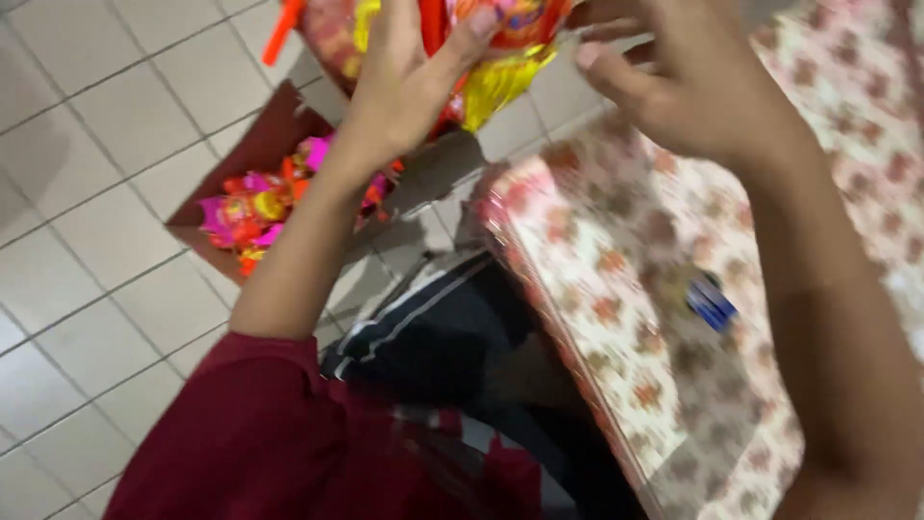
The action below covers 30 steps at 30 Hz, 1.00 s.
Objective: Assembling a decorative plastic lantern by connecting the body to a handle and inserting internal components.
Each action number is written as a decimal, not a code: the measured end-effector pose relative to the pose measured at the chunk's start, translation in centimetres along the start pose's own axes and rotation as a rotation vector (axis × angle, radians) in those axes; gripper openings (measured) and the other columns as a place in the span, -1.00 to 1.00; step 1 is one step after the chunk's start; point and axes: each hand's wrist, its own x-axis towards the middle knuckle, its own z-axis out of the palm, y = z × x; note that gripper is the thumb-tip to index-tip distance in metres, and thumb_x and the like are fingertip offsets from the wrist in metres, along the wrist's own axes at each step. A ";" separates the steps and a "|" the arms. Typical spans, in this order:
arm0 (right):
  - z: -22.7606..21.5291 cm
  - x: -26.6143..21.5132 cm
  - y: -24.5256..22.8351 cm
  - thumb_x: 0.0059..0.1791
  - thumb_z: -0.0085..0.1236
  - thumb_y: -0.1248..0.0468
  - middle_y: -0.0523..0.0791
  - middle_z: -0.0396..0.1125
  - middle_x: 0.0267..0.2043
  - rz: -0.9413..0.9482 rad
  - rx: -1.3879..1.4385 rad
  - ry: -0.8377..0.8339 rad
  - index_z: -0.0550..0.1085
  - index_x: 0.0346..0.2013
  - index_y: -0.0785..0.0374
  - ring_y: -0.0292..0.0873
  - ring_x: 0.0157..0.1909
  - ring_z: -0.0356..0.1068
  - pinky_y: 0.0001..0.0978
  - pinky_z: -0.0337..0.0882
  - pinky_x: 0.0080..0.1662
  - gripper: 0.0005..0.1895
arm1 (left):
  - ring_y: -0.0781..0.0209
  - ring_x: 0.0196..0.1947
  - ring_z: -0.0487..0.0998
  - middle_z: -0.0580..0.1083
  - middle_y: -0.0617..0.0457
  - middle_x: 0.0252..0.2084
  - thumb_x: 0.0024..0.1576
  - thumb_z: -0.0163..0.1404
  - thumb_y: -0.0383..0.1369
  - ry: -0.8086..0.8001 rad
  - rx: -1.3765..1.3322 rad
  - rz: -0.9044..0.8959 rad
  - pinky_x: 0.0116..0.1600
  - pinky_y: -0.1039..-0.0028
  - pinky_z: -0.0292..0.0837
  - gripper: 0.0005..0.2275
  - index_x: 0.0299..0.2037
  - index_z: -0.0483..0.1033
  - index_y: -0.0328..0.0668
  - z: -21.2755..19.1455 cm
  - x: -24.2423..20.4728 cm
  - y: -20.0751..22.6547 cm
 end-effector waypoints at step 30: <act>20.8 20.5 16.3 0.20 -0.21 0.09 0.17 0.30 -0.37 0.406 -0.110 -0.796 -0.26 0.56 0.35 0.11 -0.18 0.44 0.01 0.22 0.18 -0.23 | -0.18 0.30 0.32 -0.04 -0.12 0.58 0.48 -0.47 -0.13 0.220 0.658 -0.577 0.24 0.08 0.39 -0.54 0.56 -0.32 0.47 3.3 -3.5 -31.4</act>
